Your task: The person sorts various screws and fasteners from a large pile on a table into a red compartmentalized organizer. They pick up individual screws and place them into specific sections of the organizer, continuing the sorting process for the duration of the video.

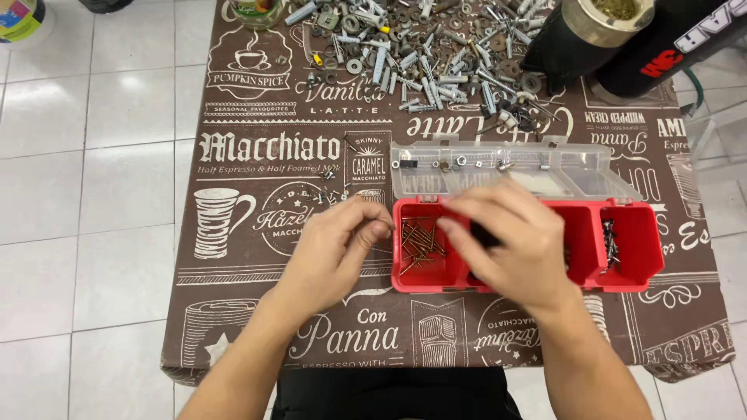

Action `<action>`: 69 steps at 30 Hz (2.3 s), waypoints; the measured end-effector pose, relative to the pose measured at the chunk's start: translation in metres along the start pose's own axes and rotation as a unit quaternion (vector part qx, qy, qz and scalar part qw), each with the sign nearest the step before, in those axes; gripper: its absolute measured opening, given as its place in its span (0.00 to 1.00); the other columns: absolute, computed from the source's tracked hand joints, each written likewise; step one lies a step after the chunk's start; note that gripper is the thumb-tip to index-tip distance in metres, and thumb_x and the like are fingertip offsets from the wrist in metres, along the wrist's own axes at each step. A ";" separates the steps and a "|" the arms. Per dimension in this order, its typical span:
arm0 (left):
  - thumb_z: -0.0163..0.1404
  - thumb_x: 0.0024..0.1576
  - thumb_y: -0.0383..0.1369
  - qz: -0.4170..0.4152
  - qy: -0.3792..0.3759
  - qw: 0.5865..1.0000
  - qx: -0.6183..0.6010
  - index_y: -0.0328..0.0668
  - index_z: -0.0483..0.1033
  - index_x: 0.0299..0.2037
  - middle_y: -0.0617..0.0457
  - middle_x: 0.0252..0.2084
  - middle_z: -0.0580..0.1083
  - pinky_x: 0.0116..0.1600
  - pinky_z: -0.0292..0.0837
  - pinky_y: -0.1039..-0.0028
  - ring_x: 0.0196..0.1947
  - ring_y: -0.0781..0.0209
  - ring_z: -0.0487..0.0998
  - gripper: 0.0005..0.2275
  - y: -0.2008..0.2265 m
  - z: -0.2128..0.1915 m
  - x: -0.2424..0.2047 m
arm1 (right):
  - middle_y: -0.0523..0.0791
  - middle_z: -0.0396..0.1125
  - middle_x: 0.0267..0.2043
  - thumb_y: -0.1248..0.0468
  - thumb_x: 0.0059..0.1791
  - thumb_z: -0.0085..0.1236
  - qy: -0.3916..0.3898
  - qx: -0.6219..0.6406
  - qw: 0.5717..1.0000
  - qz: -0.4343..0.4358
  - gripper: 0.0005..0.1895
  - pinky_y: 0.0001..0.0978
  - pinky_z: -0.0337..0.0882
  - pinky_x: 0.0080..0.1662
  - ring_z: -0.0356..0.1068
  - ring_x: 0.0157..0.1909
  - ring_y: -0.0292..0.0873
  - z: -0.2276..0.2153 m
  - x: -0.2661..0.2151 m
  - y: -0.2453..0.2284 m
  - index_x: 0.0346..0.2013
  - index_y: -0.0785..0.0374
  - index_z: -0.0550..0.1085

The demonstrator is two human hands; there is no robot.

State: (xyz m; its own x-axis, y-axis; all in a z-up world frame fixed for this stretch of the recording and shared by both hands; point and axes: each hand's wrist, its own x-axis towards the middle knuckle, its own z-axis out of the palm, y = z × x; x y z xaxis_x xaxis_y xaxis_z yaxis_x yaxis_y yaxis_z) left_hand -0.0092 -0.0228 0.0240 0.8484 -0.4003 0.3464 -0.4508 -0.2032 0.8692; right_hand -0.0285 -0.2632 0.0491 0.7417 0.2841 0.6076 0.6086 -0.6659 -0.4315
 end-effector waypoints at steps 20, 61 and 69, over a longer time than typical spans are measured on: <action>0.48 0.65 0.28 0.160 0.002 0.980 0.120 0.35 0.75 0.42 0.48 0.37 0.76 0.42 0.73 0.67 0.36 0.53 0.77 0.05 0.013 0.014 -0.004 | 0.46 0.73 0.35 0.68 0.47 0.62 0.004 0.021 0.997 -0.068 0.04 0.35 0.73 0.43 0.71 0.35 0.44 0.015 -0.005 -0.022 0.35 0.65 0.78; 0.43 0.66 0.29 0.142 -0.011 0.984 0.103 0.37 0.74 0.38 0.50 0.33 0.73 0.34 0.67 0.67 0.30 0.55 0.73 0.07 0.019 0.015 -0.007 | 0.43 0.72 0.31 0.69 0.44 0.64 0.017 0.087 0.988 -0.128 0.04 0.31 0.74 0.38 0.70 0.30 0.42 0.014 0.000 -0.020 0.30 0.63 0.76; 0.50 0.61 0.26 0.202 0.025 0.971 0.126 0.34 0.75 0.39 0.49 0.36 0.76 0.35 0.72 0.72 0.35 0.56 0.78 0.03 0.021 0.013 -0.007 | 0.44 0.72 0.30 0.69 0.46 0.62 0.014 0.090 0.990 -0.105 0.02 0.31 0.72 0.37 0.70 0.30 0.41 0.011 0.001 -0.024 0.29 0.64 0.77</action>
State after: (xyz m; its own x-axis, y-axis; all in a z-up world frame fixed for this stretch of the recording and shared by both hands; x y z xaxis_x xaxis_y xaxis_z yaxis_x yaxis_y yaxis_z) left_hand -0.0281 -0.0359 0.0353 0.5981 -0.4504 0.6629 -0.7976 -0.2538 0.5472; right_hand -0.0392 -0.2393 0.0527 0.5872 0.3813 0.7140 0.7906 -0.4592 -0.4050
